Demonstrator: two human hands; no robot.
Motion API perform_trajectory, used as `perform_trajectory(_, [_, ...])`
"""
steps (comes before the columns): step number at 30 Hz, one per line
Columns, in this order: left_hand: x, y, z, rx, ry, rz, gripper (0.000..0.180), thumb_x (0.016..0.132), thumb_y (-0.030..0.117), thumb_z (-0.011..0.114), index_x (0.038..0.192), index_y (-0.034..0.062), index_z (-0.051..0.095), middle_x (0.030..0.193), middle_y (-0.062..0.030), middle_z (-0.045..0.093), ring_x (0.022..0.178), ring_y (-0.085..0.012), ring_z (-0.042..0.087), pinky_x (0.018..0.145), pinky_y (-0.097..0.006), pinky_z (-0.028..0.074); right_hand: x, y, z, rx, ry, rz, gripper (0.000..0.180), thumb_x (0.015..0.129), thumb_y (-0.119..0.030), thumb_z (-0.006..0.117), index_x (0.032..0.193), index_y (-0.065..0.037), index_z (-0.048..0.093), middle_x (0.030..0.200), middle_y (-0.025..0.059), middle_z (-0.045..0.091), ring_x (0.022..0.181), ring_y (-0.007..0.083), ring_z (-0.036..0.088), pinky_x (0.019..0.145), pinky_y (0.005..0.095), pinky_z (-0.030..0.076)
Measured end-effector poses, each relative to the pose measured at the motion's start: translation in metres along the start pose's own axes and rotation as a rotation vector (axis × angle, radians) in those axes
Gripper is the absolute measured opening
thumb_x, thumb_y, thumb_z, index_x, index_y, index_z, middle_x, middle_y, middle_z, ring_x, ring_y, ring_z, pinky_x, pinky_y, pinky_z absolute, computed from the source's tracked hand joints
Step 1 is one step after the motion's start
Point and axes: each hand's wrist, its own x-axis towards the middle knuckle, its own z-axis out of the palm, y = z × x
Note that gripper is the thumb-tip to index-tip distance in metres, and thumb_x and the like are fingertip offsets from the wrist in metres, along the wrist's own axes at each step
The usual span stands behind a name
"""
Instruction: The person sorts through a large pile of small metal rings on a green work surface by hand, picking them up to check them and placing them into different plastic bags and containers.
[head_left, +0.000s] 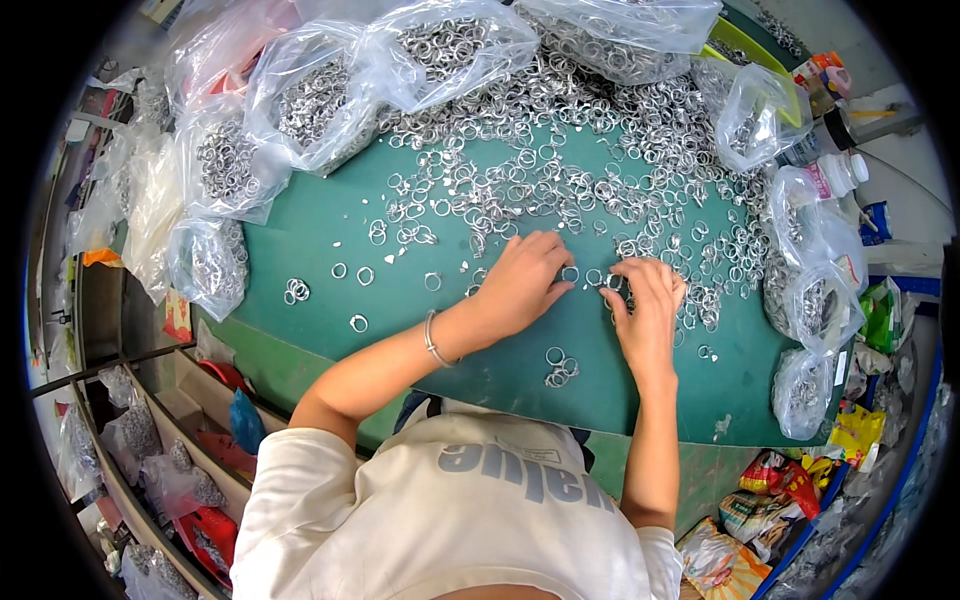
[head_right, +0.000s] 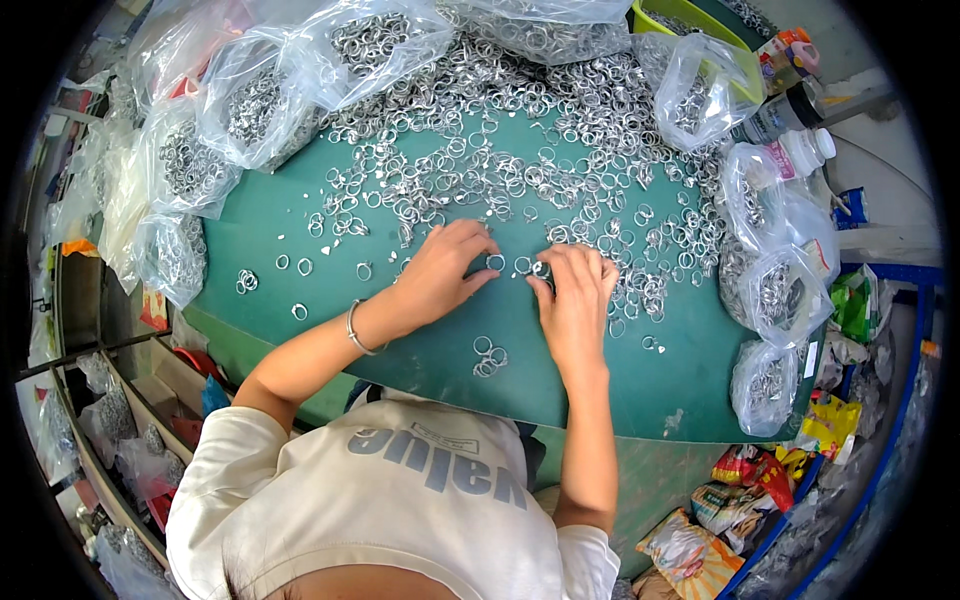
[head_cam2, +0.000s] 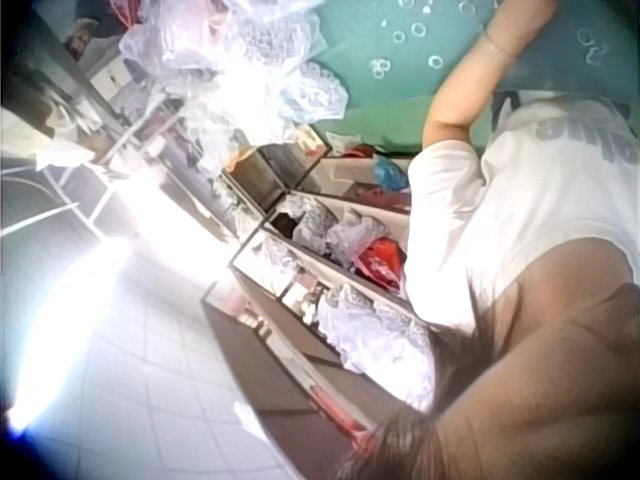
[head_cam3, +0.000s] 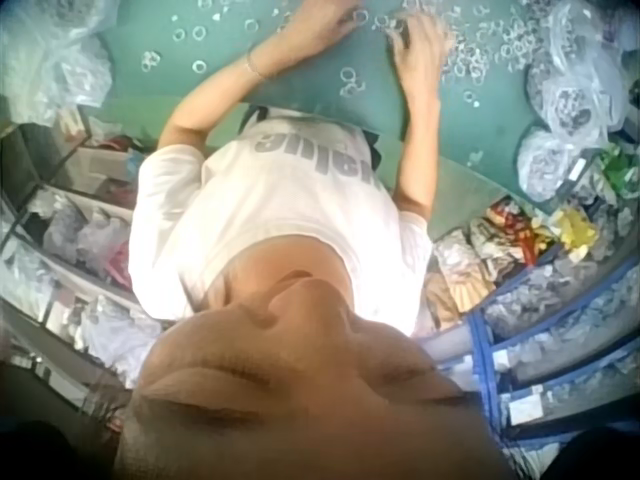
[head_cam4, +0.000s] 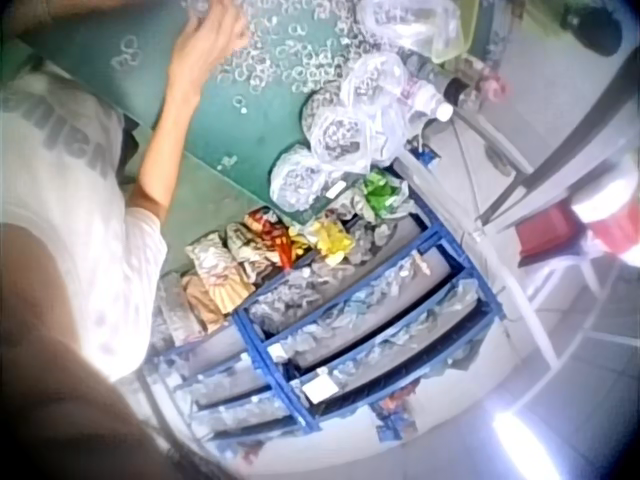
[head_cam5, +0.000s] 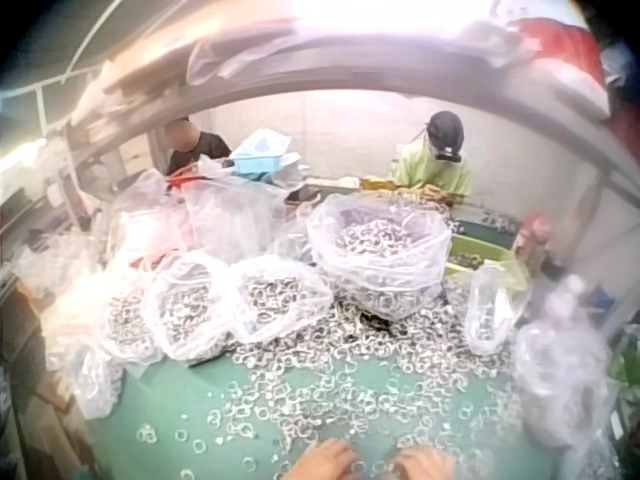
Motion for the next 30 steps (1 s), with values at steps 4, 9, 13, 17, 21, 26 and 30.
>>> perform_trajectory(4, [-0.013, 0.019, -0.01, -0.113, -0.008, -0.036, 0.027, 0.076, 0.009, 0.071, 0.101, 0.0048, 0.062, 0.099, -0.0096, 0.058, 0.093, -0.0281, 0.055, 0.078, -0.039, 0.042, -0.009, 0.002, -0.004, -0.106, 0.036, 0.06, 0.03, 0.072, -0.008, 0.074, 0.099, -0.004, 0.063, 0.106, 0.0048, 0.058, 0.104, 0.0247, 0.051, 0.093, 0.0407, 0.033])
perform_trajectory(9, [-0.048, 0.047, 0.005, -0.108, -0.097, 0.028, 0.026, 0.078, 0.009, 0.069, 0.102, 0.0033, 0.062, 0.1, -0.0092, 0.057, 0.092, -0.0273, 0.054, 0.077, -0.037, 0.041, -0.007, -0.007, -0.006, -0.04, 0.062, 0.081, 0.026, 0.075, -0.006, 0.071, 0.1, -0.005, 0.064, 0.105, 0.0051, 0.058, 0.102, 0.0257, 0.051, 0.09, 0.0389, 0.036])
perform_trajectory(13, [-0.061, 0.051, 0.015, -0.091, -0.096, 0.025, 0.026, 0.08, 0.01, 0.067, 0.105, 0.0044, 0.062, 0.105, -0.0094, 0.055, 0.095, -0.0266, 0.052, 0.078, -0.037, 0.04, 0.019, -0.015, 0.007, 0.093, 0.063, -0.016, 0.023, 0.076, -0.006, 0.07, 0.098, -0.005, 0.065, 0.103, 0.0061, 0.059, 0.098, 0.0258, 0.052, 0.082, 0.0384, 0.038])
perform_trajectory(17, [-0.066, 0.053, 0.022, -0.092, -0.154, 0.08, 0.026, 0.082, 0.011, 0.066, 0.107, 0.0049, 0.062, 0.108, -0.0093, 0.054, 0.098, -0.027, 0.051, 0.081, -0.038, 0.04, 0.046, -0.021, 0.046, 0.009, 0.1, -0.138, 0.022, 0.075, -0.007, 0.071, 0.095, -0.006, 0.065, 0.094, 0.0078, 0.058, 0.09, 0.0261, 0.053, 0.078, 0.038, 0.038])
perform_trajectory(21, [-0.065, 0.053, 0.008, -0.182, -0.1, 0.052, 0.027, 0.081, 0.009, 0.066, 0.107, 0.0051, 0.063, 0.108, -0.0096, 0.055, 0.097, -0.0278, 0.051, 0.083, -0.039, 0.04, 0.042, -0.019, 0.039, 0.074, 0.069, -0.127, 0.019, 0.073, -0.007, 0.071, 0.091, -0.005, 0.064, 0.089, 0.0073, 0.058, 0.088, 0.0261, 0.052, 0.077, 0.0376, 0.038])
perform_trajectory(26, [-0.067, 0.029, -0.008, -0.066, 0.155, -0.039, 0.027, 0.079, 0.005, 0.067, 0.105, 0.0047, 0.062, 0.103, -0.0096, 0.055, 0.094, -0.028, 0.052, 0.078, -0.038, 0.039, 0.002, -0.016, 0.003, 0.022, -0.079, -0.019, 0.016, 0.073, -0.005, 0.072, 0.087, -0.005, 0.065, 0.089, 0.0059, 0.057, 0.088, 0.0258, 0.052, 0.076, 0.0377, 0.037])
perform_trajectory(30, [-0.06, 0.021, -0.013, 0.09, 0.161, -0.126, 0.028, 0.078, 0.007, 0.07, 0.105, 0.0064, 0.063, 0.104, -0.0087, 0.054, 0.093, -0.0261, 0.05, 0.078, -0.037, 0.037, -0.002, -0.022, -0.005, -0.076, -0.033, -0.014, 0.019, 0.074, -0.005, 0.071, 0.092, -0.003, 0.066, 0.096, 0.0054, 0.058, 0.091, 0.0262, 0.052, 0.081, 0.038, 0.038])
